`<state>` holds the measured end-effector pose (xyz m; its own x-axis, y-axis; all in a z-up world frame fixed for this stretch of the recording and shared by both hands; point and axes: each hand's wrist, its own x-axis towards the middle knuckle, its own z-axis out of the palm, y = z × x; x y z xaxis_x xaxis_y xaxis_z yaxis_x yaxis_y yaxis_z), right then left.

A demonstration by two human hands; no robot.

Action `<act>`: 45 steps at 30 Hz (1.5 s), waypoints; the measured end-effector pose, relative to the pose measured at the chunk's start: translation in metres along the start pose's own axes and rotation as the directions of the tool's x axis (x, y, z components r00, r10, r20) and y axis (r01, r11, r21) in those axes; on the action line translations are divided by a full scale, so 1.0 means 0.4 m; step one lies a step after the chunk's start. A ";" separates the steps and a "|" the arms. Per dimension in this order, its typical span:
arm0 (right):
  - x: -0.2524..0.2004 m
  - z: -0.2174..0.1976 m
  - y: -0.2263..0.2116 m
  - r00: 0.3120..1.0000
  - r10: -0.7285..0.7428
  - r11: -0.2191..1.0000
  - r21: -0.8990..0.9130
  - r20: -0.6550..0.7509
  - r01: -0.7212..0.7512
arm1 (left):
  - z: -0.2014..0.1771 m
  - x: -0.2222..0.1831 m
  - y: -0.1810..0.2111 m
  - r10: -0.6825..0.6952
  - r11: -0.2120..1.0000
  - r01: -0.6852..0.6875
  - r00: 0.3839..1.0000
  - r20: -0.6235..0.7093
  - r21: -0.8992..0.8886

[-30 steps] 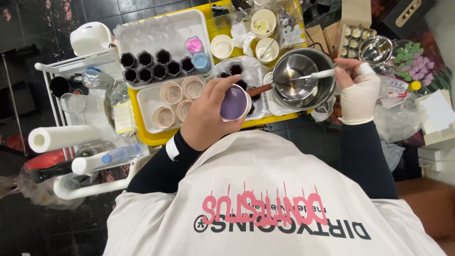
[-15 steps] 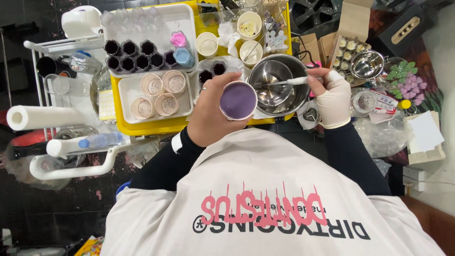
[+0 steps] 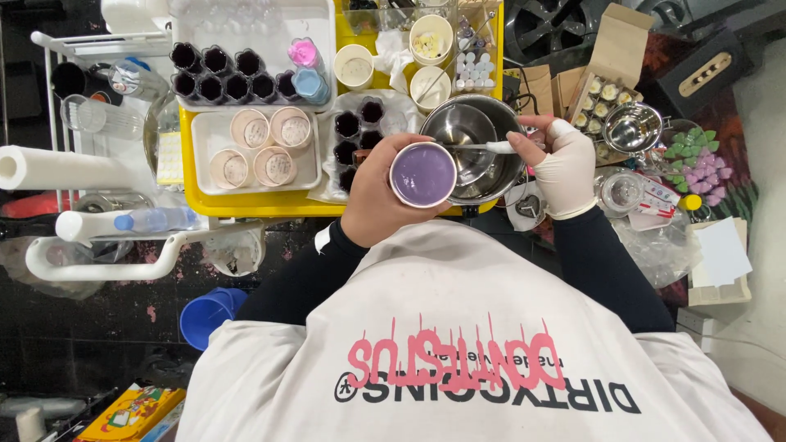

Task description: Pouring dark liquid wax and mixing substances in small containers for candle making.

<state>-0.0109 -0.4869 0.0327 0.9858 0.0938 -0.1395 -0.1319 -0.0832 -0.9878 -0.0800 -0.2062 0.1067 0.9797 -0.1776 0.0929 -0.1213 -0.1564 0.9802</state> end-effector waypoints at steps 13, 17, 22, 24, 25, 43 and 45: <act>0.007 -0.006 -0.059 0.993 0.035 0.999 -0.038 0.111 -0.031 | 0.030 0.021 0.002 0.011 1.000 -0.010 0.999 -0.032 0.021; 0.003 0.000 -0.061 0.992 0.052 0.990 -0.137 0.118 -0.036 | 0.031 0.021 -0.007 0.027 0.999 -0.025 0.998 -0.059 0.035; -0.010 0.001 -0.062 0.992 0.033 0.991 -0.133 0.121 -0.016 | 0.031 0.020 -0.017 0.038 0.999 -0.035 0.997 -0.073 0.040; -0.024 0.003 -0.079 0.994 0.001 0.984 -0.176 0.113 0.019 | 0.030 0.019 -0.020 0.066 0.995 -0.060 0.994 -0.082 0.083; -0.031 0.002 -0.095 0.994 0.002 0.984 -0.175 0.113 0.018 | 0.030 0.019 -0.022 0.066 0.995 -0.059 0.995 -0.081 0.083; -0.078 -0.021 -0.136 0.829 -0.478 0.608 -0.572 0.290 0.550 | 0.021 0.032 -0.033 0.182 0.931 -0.136 0.977 -0.107 0.339; -0.080 -0.018 -0.124 0.943 -0.296 0.842 -0.424 0.153 0.334 | 0.019 0.035 -0.028 0.227 0.889 -0.158 0.967 -0.114 0.429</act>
<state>-0.0350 -0.4931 0.0865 0.9523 0.2654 0.1506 0.2621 -0.4590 -0.8489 -0.0661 -0.2145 0.0957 0.9383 -0.0965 0.3320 -0.3310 -0.5280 0.7821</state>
